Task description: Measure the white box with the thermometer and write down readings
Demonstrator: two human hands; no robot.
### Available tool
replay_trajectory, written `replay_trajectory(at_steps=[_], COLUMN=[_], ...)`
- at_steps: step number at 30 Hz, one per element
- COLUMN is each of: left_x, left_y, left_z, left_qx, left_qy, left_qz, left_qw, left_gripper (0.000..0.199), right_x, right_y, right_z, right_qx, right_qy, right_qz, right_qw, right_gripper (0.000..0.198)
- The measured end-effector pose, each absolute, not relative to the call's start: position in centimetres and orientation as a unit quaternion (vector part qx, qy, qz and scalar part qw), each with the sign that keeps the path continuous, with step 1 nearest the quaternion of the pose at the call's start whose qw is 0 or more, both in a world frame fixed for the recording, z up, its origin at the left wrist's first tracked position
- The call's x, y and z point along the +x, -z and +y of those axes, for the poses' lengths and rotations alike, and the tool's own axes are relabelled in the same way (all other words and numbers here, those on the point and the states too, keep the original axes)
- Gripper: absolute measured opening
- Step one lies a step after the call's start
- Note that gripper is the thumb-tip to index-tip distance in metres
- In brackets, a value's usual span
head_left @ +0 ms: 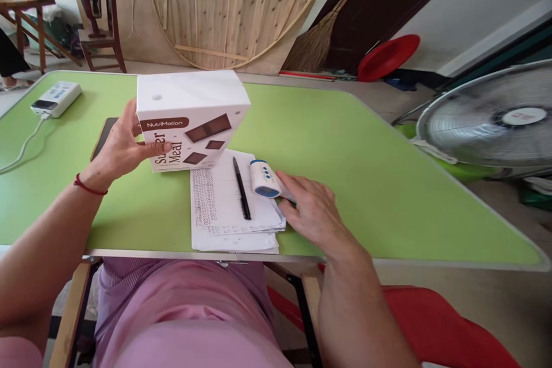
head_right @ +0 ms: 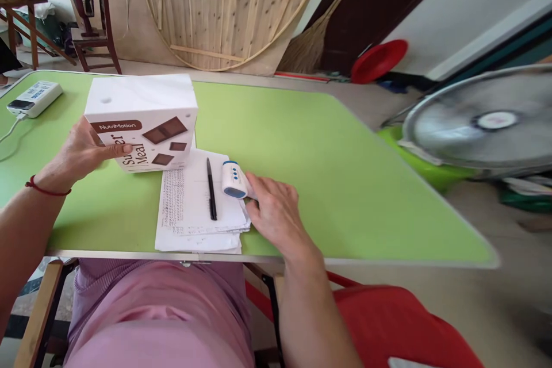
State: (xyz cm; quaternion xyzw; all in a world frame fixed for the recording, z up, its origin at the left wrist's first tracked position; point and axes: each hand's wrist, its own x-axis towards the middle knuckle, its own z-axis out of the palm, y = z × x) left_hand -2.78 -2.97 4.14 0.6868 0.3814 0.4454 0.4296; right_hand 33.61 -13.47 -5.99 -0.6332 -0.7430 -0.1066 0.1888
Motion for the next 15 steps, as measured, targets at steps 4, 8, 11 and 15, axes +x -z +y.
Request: replay_trajectory(at_steps=[4, 8, 11, 15], left_x=[-2.9, -3.0, -3.0, -3.1], left_y=[-3.6, -3.7, -3.9, -4.1], left_z=[-2.4, -2.2, -2.3, -2.6], left_qx=[0.698, 0.727, 0.748, 0.777], left_qy=[-0.432, -0.403, -0.383, -0.346], left_qz=[0.377, 0.372, 0.374, 0.351], left_qw=[0.429, 0.413, 0.391, 0.391], left_gripper=[0.076, 0.069, 0.071, 0.075], right_x=[32.0, 28.6, 26.3, 24.7], right_y=[4.8, 2.9, 2.3, 2.9], right_z=[-13.8, -14.5, -14.7, -14.2], right_qx=[-0.612, -0.547, -0.565, -0.632], right_qy=[0.167, 0.122, 0.091, 0.101], right_qz=[-0.710, -0.720, -0.752, -0.747], right_qw=[0.305, 0.409, 0.328, 0.182], right_gripper=[0.043, 0.027, 0.024, 0.025])
